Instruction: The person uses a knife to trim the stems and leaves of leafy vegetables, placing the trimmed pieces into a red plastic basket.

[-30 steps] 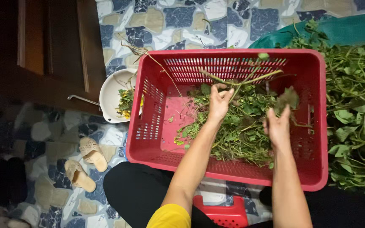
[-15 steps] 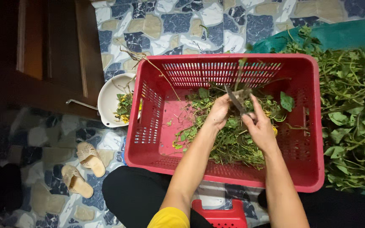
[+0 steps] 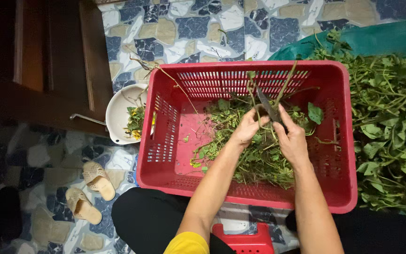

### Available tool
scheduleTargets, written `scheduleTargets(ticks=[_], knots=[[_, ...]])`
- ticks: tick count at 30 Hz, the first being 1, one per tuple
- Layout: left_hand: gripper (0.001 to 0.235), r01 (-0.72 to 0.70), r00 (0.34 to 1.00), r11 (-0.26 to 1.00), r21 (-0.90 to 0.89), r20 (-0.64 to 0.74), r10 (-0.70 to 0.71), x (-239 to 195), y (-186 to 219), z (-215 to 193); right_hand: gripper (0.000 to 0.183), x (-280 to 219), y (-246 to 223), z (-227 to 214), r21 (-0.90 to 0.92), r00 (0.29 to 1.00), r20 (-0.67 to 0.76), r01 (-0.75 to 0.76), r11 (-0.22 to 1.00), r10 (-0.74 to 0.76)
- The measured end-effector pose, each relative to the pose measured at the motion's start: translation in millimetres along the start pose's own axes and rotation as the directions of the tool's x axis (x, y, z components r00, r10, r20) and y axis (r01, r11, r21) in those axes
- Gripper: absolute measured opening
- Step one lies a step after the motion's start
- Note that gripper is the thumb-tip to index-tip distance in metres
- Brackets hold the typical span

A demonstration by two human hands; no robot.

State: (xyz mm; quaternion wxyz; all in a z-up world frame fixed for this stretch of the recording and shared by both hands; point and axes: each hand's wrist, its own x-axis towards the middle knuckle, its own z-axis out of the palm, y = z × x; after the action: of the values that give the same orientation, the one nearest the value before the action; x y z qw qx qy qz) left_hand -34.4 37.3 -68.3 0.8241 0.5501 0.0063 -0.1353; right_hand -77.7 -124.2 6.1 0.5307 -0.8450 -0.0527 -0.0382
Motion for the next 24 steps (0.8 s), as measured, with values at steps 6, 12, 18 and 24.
scheduleTargets(ticks=[6, 12, 18, 24], knots=[[0.051, 0.020, 1.000, 0.986, -0.167, 0.004, -0.019, -4.5, 17.3, 12.3, 0.042, -0.7, 11.8, 9.5, -0.193, 0.989, -0.145, -0.069, 0.979, 0.041], [0.037, 0.008, 0.987, 0.992, 0.124, -0.159, 0.012, -4.8, 18.4, 20.0, 0.050, -1.9, -5.1, -22.3, 0.324, 0.976, -0.062, -0.180, 0.929, 0.210], [0.030, -0.129, 0.990, 0.992, 0.000, -0.059, 0.129, 2.2, 4.7, 9.0, 0.063, -6.1, -24.3, -28.2, 0.290, 0.936, 0.248, -0.319, 0.902, 0.251], [0.023, -0.027, 0.999, 0.975, -0.219, 0.038, 0.036, 1.7, -1.0, -2.7, 0.064, -12.4, -5.9, -19.0, 0.330, 0.955, 0.220, -0.265, 0.906, 0.200]])
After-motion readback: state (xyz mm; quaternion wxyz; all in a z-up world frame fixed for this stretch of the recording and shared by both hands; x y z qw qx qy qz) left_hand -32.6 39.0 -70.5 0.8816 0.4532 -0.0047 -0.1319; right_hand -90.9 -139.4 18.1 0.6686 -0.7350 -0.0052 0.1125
